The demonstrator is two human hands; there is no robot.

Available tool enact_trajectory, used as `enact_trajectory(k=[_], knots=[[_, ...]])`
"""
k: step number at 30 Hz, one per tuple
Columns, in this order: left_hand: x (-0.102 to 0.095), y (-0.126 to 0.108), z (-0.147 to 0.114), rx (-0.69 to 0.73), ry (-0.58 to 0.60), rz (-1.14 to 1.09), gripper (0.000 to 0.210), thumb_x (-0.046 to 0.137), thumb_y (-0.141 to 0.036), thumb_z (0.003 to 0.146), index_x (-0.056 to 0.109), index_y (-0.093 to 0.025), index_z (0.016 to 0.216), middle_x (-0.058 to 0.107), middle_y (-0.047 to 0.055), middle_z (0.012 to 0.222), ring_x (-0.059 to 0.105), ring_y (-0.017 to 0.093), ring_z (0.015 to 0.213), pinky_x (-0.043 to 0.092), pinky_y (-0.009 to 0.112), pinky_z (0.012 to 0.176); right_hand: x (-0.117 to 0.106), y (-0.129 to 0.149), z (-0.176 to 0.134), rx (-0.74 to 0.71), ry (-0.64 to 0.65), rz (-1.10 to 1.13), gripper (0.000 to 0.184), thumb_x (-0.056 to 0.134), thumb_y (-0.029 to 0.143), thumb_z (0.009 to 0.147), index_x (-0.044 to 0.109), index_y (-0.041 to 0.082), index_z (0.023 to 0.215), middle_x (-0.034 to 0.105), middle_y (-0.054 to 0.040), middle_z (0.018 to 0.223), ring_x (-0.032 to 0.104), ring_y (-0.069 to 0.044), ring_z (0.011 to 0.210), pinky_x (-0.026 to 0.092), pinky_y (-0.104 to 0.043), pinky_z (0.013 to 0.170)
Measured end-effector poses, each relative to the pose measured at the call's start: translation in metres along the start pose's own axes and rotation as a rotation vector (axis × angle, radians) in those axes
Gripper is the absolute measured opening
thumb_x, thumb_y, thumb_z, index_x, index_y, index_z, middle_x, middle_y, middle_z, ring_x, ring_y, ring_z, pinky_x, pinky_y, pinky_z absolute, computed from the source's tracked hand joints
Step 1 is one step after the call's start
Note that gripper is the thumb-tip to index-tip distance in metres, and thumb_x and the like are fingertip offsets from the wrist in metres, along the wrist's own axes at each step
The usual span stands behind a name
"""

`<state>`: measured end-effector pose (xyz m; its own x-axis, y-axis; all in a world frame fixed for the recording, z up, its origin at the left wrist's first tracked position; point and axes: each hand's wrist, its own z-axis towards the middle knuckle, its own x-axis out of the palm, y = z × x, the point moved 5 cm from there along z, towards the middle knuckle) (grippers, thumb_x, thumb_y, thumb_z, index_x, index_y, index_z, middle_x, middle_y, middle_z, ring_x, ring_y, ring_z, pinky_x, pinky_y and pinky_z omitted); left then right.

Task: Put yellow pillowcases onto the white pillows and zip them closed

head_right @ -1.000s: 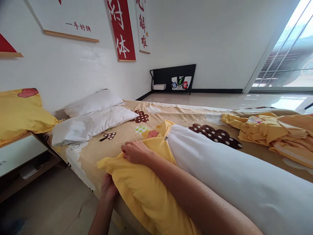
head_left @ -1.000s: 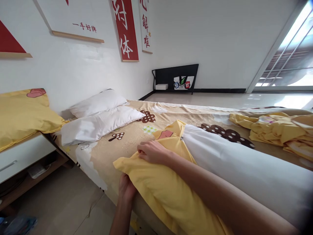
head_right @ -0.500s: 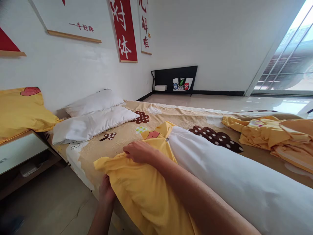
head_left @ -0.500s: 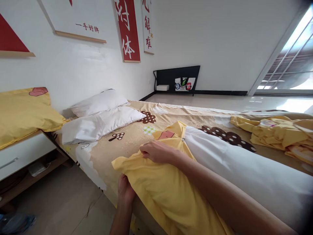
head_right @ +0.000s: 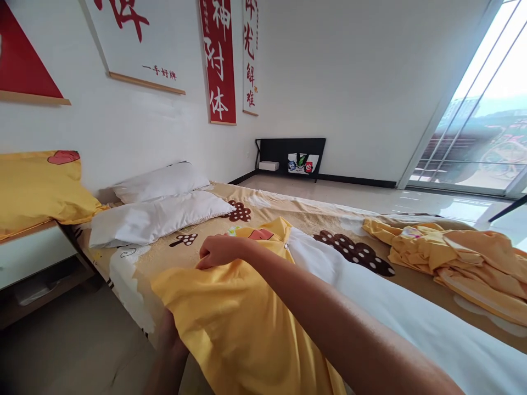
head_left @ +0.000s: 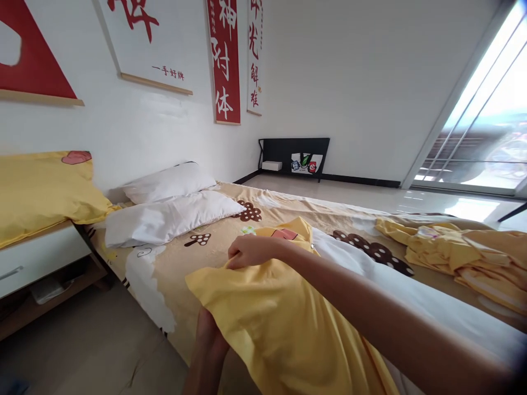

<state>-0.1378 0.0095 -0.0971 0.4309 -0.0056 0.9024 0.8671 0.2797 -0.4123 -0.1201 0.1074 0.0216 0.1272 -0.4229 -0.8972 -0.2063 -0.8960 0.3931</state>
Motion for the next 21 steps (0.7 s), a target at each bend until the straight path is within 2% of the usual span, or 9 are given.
enact_trajectory(k=[3, 7, 10, 13, 15, 18, 21], knots=[[-0.007, -0.009, -0.006, 0.009, 0.019, 0.014, 0.041, 0.044, -0.027, 0.093, 0.056, -0.022, 0.132, 0.073, 0.009, 0.105, 0.060, 0.026, 0.116, 0.040, 0.038, 0.108, 0.000, 0.007, 0.007, -0.027, -0.092, -0.039, 0.016, 0.062, 0.029, 0.081, 0.062, 0.016, 0.070, 0.059, 0.0043, 0.067, 0.052, -0.010, 0.069, 0.034, -0.023, 0.066], [-0.025, -0.013, -0.005, 0.002, 0.085, 0.007, 0.041, 0.045, -0.021, 0.091, 0.058, -0.023, 0.130, 0.074, 0.008, 0.101, 0.058, 0.025, 0.119, 0.038, 0.038, 0.109, 0.004, 0.012, 0.014, -0.102, -0.255, -0.252, 0.012, 0.061, 0.023, 0.081, 0.062, 0.016, 0.071, 0.062, -0.0012, 0.079, 0.054, -0.016, 0.085, 0.031, -0.031, 0.083], [-0.047, -0.010, -0.001, 0.032, 0.004, 0.013, 0.039, 0.048, -0.022, 0.088, 0.063, -0.025, 0.124, 0.075, 0.006, 0.091, 0.060, 0.026, 0.116, 0.041, 0.038, 0.107, 0.006, 0.015, 0.006, -0.154, -0.425, -0.505, 0.011, 0.056, 0.021, 0.086, 0.063, 0.015, 0.081, 0.063, -0.0083, 0.091, 0.053, -0.020, 0.093, 0.029, -0.036, 0.086], [-0.063, -0.002, 0.001, 0.051, -0.095, 0.006, 0.035, 0.048, -0.030, 0.089, 0.066, -0.027, 0.120, 0.075, 0.004, 0.086, 0.061, 0.028, 0.113, 0.045, 0.039, 0.103, 0.009, 0.022, -0.010, -0.152, -0.562, -0.500, 0.014, 0.050, 0.017, 0.090, 0.064, 0.014, 0.089, 0.063, -0.0103, 0.098, 0.053, -0.019, 0.094, 0.030, -0.034, 0.086], [-0.065, 0.002, 0.002, 0.047, -0.114, -0.006, 0.035, 0.048, -0.034, 0.090, 0.066, -0.027, 0.118, 0.075, 0.004, 0.087, 0.062, 0.028, 0.111, 0.045, 0.040, 0.103, 0.017, 0.028, -0.014, -0.129, -0.495, -0.339, 0.015, 0.051, 0.021, 0.091, 0.065, 0.016, 0.087, 0.065, -0.0068, 0.094, 0.055, -0.016, 0.086, 0.034, -0.029, 0.078], [-0.061, 0.005, 0.003, 0.054, -0.118, -0.033, 0.031, 0.050, -0.036, 0.089, 0.068, -0.027, 0.113, 0.075, 0.004, 0.091, 0.062, 0.026, 0.112, 0.043, 0.040, 0.104, 0.032, 0.030, -0.012, -0.002, -0.340, -0.143, 0.016, 0.059, 0.031, 0.087, 0.068, 0.017, 0.083, 0.067, -0.0041, 0.086, 0.056, -0.014, 0.075, 0.034, -0.025, 0.064], [-0.049, 0.006, 0.004, 0.082, -0.063, -0.083, 0.023, 0.053, -0.031, 0.088, 0.072, -0.027, 0.101, 0.074, 0.003, 0.091, 0.061, 0.026, 0.114, 0.041, 0.041, 0.107, 0.035, 0.028, -0.006, 0.014, -0.309, -0.074, 0.016, 0.060, 0.029, 0.086, 0.071, 0.018, 0.092, 0.070, -0.0042, 0.087, 0.058, -0.014, 0.077, 0.035, -0.024, 0.065]])
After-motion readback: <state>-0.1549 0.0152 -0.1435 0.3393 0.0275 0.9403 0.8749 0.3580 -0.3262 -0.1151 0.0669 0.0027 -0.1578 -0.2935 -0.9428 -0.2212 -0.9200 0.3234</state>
